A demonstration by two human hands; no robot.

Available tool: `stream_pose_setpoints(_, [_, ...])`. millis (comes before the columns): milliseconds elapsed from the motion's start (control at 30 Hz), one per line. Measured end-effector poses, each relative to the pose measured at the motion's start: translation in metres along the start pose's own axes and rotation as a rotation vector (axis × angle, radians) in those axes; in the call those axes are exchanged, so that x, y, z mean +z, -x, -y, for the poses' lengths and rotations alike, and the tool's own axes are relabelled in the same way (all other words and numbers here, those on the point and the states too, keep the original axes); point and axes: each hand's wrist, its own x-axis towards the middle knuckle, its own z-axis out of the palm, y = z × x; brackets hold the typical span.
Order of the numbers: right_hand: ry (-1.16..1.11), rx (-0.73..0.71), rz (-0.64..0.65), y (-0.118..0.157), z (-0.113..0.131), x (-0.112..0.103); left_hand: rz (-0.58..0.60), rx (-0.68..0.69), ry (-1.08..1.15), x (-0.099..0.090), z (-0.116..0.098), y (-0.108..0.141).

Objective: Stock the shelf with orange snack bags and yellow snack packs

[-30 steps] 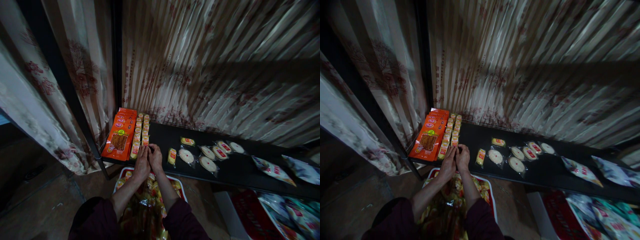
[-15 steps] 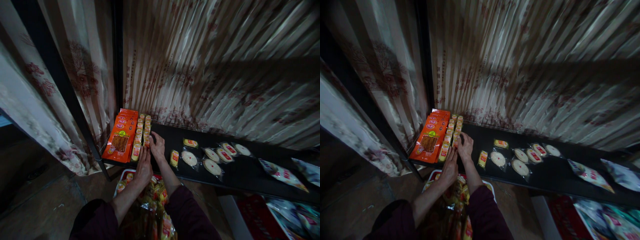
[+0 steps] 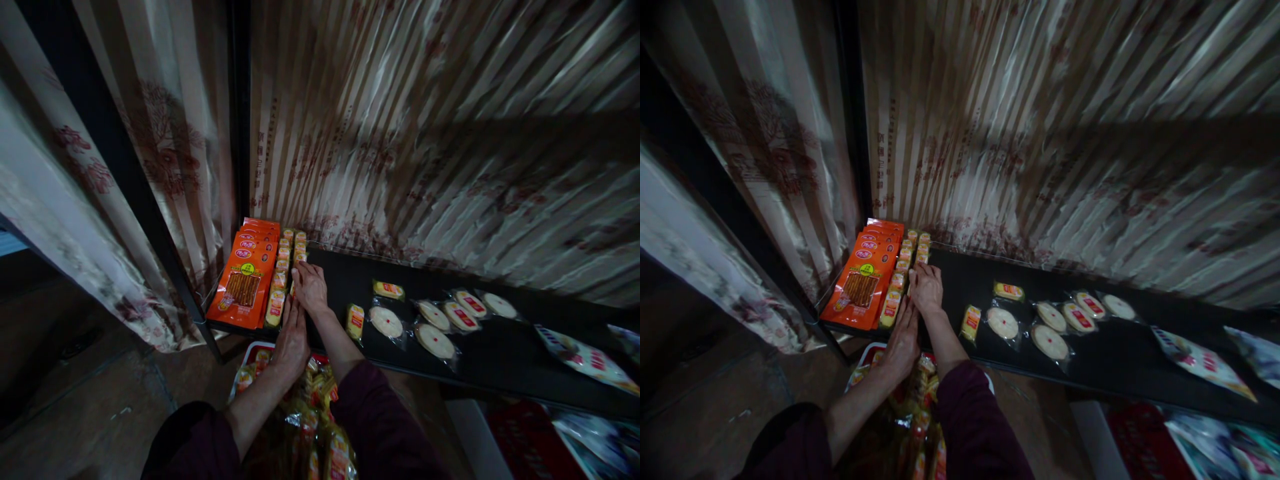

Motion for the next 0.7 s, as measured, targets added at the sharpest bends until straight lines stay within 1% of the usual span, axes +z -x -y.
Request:
stream_pose_setpoints(100, [0.007, 0.013, -0.033, 0.004, -0.002, 0.002, 0.029, -0.011, -0.051, -0.004, -0.004, 0.000])
stream_pose_setpoints(200, [-0.002, 0.024, -0.064, 0.007, -0.003, 0.002, 0.031, -0.015, -0.101, -0.005, -0.007, 0.000])
stream_pose_setpoints(300, [-0.057, -0.019, -0.051, 0.009, -0.006, 0.003, 0.045, -0.004, -0.148, -0.007, -0.010, -0.001])
stream_pose_setpoints(367, [-0.104, 0.000, -0.071, 0.011, -0.010, 0.004, 0.062, -0.006, -0.175, -0.008, -0.011, -0.001])
stream_pose_setpoints(400, [-0.127, 0.044, -0.094, 0.012, -0.012, 0.005, 0.069, -0.008, -0.187, -0.009, -0.011, -0.001])
stream_pose_setpoints(467, [-0.181, 0.179, -0.128, 0.013, -0.015, 0.007, 0.077, -0.005, -0.208, -0.009, -0.012, -0.001])
stream_pose_setpoints(567, [-0.307, 0.375, -0.105, 0.012, -0.019, 0.009, 0.075, 0.011, -0.234, -0.008, -0.012, -0.001])
stream_pose_setpoints(633, [-0.408, 0.461, -0.084, 0.010, -0.020, 0.009, 0.068, 0.020, -0.243, -0.006, -0.010, -0.001])
stream_pose_setpoints(700, [-0.493, 0.513, -0.074, 0.008, -0.020, 0.010, 0.060, 0.026, -0.242, -0.004, -0.008, -0.001])
